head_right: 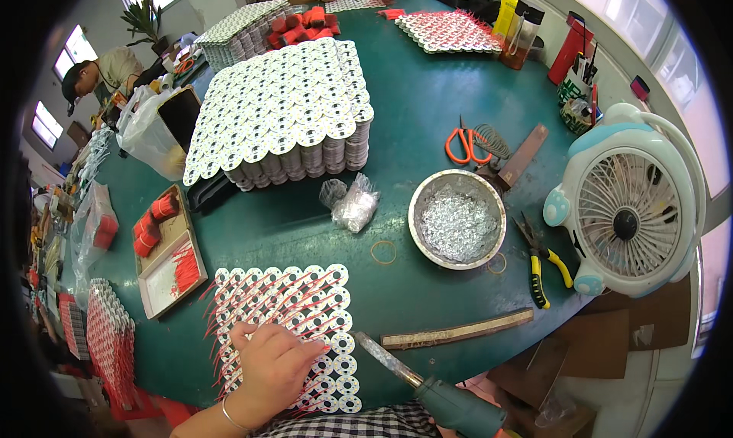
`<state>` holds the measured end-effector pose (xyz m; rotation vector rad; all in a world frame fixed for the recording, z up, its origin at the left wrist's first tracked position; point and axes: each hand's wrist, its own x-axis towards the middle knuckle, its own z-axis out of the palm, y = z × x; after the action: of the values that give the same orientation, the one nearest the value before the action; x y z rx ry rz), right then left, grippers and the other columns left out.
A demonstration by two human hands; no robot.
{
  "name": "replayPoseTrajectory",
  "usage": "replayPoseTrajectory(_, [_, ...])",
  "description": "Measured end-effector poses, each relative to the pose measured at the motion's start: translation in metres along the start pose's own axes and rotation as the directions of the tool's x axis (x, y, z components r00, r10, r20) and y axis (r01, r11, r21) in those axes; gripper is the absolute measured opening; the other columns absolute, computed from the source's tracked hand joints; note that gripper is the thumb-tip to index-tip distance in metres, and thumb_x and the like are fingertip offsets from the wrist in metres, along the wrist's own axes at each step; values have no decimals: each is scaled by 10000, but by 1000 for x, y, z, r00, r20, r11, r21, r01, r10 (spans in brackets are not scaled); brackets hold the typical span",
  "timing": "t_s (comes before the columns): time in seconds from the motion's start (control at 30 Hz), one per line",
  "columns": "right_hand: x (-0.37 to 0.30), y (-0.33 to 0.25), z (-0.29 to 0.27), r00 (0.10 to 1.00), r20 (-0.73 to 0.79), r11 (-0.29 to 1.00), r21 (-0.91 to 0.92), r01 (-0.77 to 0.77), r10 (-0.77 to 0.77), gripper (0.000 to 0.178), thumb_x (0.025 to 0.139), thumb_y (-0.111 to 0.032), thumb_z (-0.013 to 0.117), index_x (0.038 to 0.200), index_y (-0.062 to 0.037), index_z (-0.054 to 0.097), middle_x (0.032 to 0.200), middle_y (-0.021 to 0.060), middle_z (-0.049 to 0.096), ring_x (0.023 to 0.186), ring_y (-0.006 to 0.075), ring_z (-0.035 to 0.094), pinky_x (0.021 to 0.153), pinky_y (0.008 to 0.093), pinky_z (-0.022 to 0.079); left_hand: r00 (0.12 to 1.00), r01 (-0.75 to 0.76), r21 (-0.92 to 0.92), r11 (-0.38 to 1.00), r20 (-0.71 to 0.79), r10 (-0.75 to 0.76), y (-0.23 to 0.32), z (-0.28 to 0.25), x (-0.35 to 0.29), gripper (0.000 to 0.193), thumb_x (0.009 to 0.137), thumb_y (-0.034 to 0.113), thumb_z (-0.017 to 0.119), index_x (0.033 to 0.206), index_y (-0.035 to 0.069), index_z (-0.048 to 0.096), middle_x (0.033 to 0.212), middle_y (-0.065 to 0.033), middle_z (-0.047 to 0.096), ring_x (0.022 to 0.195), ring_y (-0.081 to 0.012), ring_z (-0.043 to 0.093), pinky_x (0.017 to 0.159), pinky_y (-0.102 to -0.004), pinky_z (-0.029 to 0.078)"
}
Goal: The person attaches red wires onto round LED circuit boards by placing the wires by hand and soldering them with a soldering iron.
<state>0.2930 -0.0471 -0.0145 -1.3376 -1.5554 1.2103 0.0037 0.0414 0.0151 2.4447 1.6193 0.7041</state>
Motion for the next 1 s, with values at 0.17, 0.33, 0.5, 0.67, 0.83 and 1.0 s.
replayPoseTrajectory(0.17, [-2, 1, -2, 999, 29, 999, -7, -34, 35, 330, 766, -141, 671, 1048, 4, 578, 960, 150, 625, 869, 241, 615, 721, 319, 478, 992, -125, 29, 992, -25, 126, 0, 12, 0, 162, 686, 148, 619, 832, 196, 669, 683, 79, 500, 765, -84, 524, 778, -386, 246])
replayPoseTrajectory(0.33, [-3, 1, -4, 996, 60, 998, -7, -62, 62, 308, 779, -146, 660, 1042, -2, 587, 960, 153, 631, 890, 245, 615, 734, 325, 479, 993, -114, 13, 993, -17, 114, -1, 13, 1, 150, 697, 148, 606, 824, 199, 666, 668, 77, 490, 751, -85, 523, 769, -379, 248])
replayPoseTrajectory(0.5, [29, -33, 5, 987, 114, 986, -117, 122, -109, 338, 788, -171, 662, 1069, 0, 584, 1001, 148, 623, 893, 234, 614, 732, 309, 483, 995, -100, -28, 995, -16, 100, -3, 18, 2, 145, 693, 150, 613, 816, 210, 662, 666, 76, 483, 744, -89, 519, 762, -372, 253])
replayPoseTrajectory(0.67, [28, -35, 6, 990, 81, 986, -108, 125, -117, 357, 791, -165, 659, 1093, 7, 576, 1047, 151, 611, 927, 240, 609, 758, 305, 478, 997, -72, -93, 993, 7, 73, -5, 19, 1, 171, 668, 120, 630, 803, 221, 660, 682, 77, 492, 762, -98, 513, 754, -364, 253])
replayPoseTrajectory(0.83, [21, -20, 5, 981, 87, 973, -136, 187, -176, 372, 796, -152, 650, 1116, 16, 564, 1089, 160, 600, 974, 251, 601, 787, 304, 471, 998, -68, -121, 990, 2, 69, -7, 20, 0, 192, 650, 96, 638, 798, 219, 657, 690, 76, 499, 764, -103, 512, 748, -361, 257])
replayPoseTrajectory(1.0, [19, -14, 8, 988, 85, 987, -88, 134, -126, 355, 799, -137, 639, 1110, 19, 568, 1104, 162, 597, 986, 250, 599, 800, 308, 468, 997, -70, -145, 987, 4, 71, -9, 20, 3, 190, 649, 88, 638, 790, 214, 653, 694, 76, 506, 759, -107, 512, 744, -360, 263])
